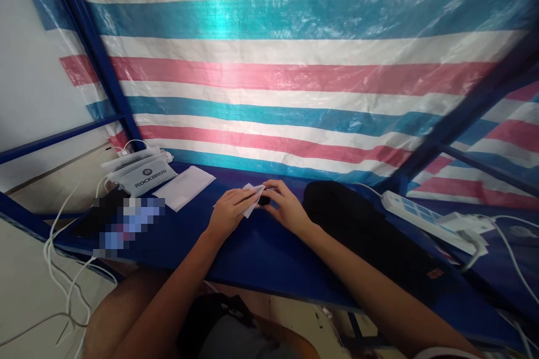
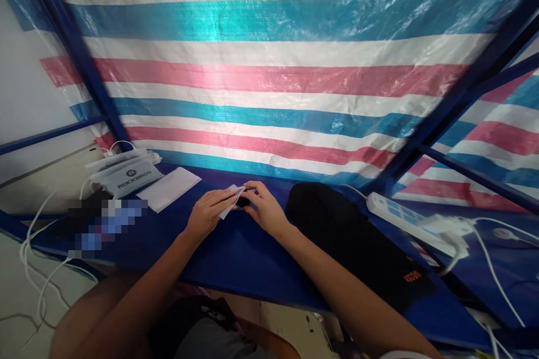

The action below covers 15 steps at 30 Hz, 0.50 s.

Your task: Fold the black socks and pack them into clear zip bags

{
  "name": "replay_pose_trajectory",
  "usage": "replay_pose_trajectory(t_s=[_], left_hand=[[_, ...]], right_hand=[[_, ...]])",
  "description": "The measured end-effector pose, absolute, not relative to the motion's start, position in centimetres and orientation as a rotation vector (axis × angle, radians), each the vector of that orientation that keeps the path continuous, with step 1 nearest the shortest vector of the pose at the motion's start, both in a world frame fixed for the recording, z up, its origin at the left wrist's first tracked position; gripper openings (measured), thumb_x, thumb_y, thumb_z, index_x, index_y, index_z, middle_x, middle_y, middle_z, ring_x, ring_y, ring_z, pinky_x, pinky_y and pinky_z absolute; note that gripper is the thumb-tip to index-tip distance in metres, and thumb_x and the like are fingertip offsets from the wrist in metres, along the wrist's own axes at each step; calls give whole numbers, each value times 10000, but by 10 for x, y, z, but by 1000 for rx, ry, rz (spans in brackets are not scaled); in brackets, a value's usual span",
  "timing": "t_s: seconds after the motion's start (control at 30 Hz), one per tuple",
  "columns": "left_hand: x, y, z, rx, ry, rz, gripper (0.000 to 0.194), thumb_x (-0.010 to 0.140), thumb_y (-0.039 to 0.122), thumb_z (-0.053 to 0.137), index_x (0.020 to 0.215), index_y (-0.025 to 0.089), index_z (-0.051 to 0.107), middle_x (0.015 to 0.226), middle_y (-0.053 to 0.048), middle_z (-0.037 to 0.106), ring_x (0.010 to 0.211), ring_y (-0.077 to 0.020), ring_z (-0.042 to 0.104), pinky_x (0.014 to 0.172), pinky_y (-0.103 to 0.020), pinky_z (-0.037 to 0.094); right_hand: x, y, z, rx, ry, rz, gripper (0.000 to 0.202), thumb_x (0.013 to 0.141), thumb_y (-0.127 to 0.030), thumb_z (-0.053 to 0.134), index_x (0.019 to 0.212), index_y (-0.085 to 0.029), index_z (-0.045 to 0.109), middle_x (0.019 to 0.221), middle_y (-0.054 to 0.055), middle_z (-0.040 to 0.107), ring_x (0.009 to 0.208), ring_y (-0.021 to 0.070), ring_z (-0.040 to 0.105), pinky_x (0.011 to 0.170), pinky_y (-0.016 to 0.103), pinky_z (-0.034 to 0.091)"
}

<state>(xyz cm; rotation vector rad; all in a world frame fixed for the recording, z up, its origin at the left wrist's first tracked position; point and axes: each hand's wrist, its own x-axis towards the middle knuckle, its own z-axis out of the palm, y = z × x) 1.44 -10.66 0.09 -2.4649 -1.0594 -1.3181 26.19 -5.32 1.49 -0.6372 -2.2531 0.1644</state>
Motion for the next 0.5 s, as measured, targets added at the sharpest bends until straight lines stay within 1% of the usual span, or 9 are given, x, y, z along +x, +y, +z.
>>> replay_pose_trajectory(t_s=[0.1,0.13,0.17,0.23,0.3,0.4,0.5], left_hand=[[19,-109,2,-2485,-997,-1380,343,1103,274,546,1414,319,683,1350,-27,764,1284,-202,708,1169,-469,534],[21,-109,2,-2505,-970,-1387,328,1101,279,555,1396,318,693,1332,-23,772,1263,-196,719,1172,-471,530],[23,-108,1,-2527,-950,-1383,315,1098,288,565,1381,317,700,1323,-21,776,1250,-193,724,1174,-472,527],[25,-105,0,-2543,-950,-1370,293,1092,317,586,1357,318,712,1318,-20,778,1247,-194,723,1177,-477,519],[24,-100,0,-2497,-1021,-1353,279,1084,341,601,1334,324,722,1319,-19,775,1278,-208,702,1192,-496,496],[17,-96,-1,-2303,-1245,-1369,279,1073,350,609,1326,315,724,1329,-40,763,1342,-253,650,1199,-530,470],[9,-96,-1,-2059,-1471,-1435,336,1082,301,554,1392,268,679,1376,-95,719,1393,-292,595,1184,-546,469]], right_hand=[[263,-49,13,-756,-2247,-35,369,899,-208,787,1241,-338,747,1519,109,556,1366,426,521,1107,732,499],[263,-47,11,-784,-2256,-47,340,887,-204,798,1202,-327,763,1523,108,560,1358,432,531,1096,734,506],[264,-44,9,-805,-2268,-28,328,887,-198,793,1192,-319,767,1507,110,576,1331,419,563,1077,712,533],[265,-41,5,-838,-2286,57,368,913,-196,755,1260,-318,741,1445,107,620,1264,365,639,1036,625,596],[265,-40,4,-845,-2276,132,437,945,-212,715,1367,-320,683,1418,98,638,1260,323,670,1044,555,614],[265,-43,8,-801,-2214,167,473,997,-284,679,1464,-320,615,1449,103,624,1340,313,640,1126,533,573],[267,-48,14,-770,-2174,184,548,1005,-368,700,1535,-342,563,1469,113,607,1353,324,629,1137,538,568]])
